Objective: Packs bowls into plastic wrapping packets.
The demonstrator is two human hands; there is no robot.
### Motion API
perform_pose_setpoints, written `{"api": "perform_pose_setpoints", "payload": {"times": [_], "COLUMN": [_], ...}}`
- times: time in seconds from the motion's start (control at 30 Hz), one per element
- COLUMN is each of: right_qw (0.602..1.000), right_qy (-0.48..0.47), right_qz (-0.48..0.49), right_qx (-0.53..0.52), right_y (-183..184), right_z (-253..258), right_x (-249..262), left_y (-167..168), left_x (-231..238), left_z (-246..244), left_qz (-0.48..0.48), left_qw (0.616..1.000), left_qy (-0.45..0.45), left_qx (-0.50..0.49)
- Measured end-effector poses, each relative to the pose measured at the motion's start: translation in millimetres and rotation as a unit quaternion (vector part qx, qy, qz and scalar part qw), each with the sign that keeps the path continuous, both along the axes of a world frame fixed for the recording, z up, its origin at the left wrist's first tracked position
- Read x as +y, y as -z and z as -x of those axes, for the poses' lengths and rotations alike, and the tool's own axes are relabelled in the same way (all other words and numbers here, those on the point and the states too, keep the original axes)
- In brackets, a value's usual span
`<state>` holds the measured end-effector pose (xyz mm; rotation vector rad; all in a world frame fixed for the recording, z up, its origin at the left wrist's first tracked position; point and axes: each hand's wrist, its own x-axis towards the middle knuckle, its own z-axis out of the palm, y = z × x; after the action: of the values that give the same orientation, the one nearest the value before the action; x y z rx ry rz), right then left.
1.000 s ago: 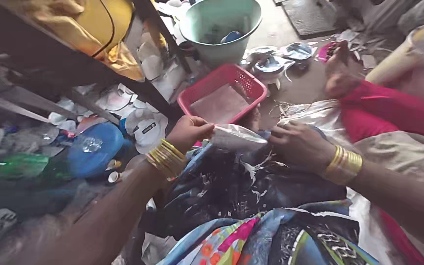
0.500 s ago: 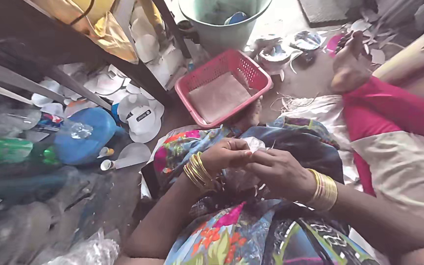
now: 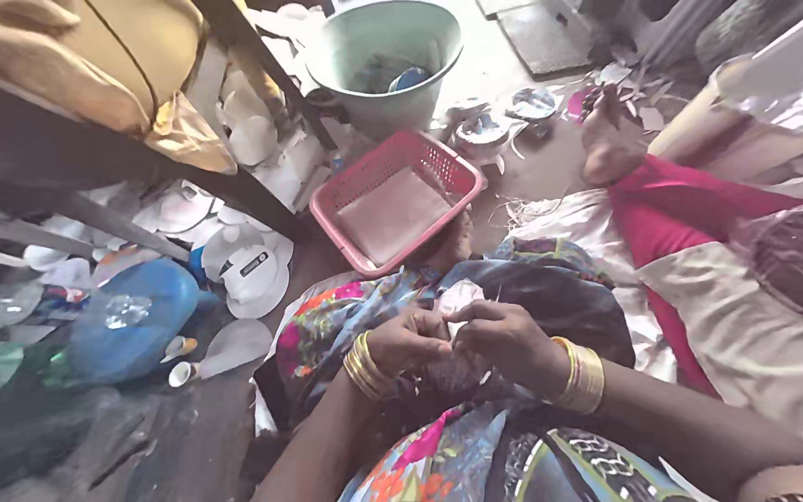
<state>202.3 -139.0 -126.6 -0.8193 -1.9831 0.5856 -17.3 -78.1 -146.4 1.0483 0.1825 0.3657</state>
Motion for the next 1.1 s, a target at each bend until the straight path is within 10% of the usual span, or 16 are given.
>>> {"api": "perform_pose_setpoints", "payload": {"times": [0.23, 0.7, 0.97, 1.1], "right_qw": [0.999, 0.991, 0.973, 0.946], "right_qy": [-0.005, -0.087, -0.02, -0.003], "right_qz": [-0.05, 0.047, 0.23, 0.317], "right_qx": [-0.008, -0.088, 0.014, 0.064], "right_y": [7, -17, -16, -18], "right_z": [-1, -9, -5, -7], "right_x": [0, 7, 13, 16], "left_y": [-25, -17, -5, -6], "left_x": [-13, -35, -44, -49], "left_z": [3, -6, -35, -43], "left_qz": [-0.163, -0.325, -0.651, -0.668], "left_qw": [0.969, 0.9, 0.568, 0.516], "left_qy": [-0.095, -0.263, -0.465, -0.485], "left_qx": [0.159, 0.123, 0.192, 0.23]}}
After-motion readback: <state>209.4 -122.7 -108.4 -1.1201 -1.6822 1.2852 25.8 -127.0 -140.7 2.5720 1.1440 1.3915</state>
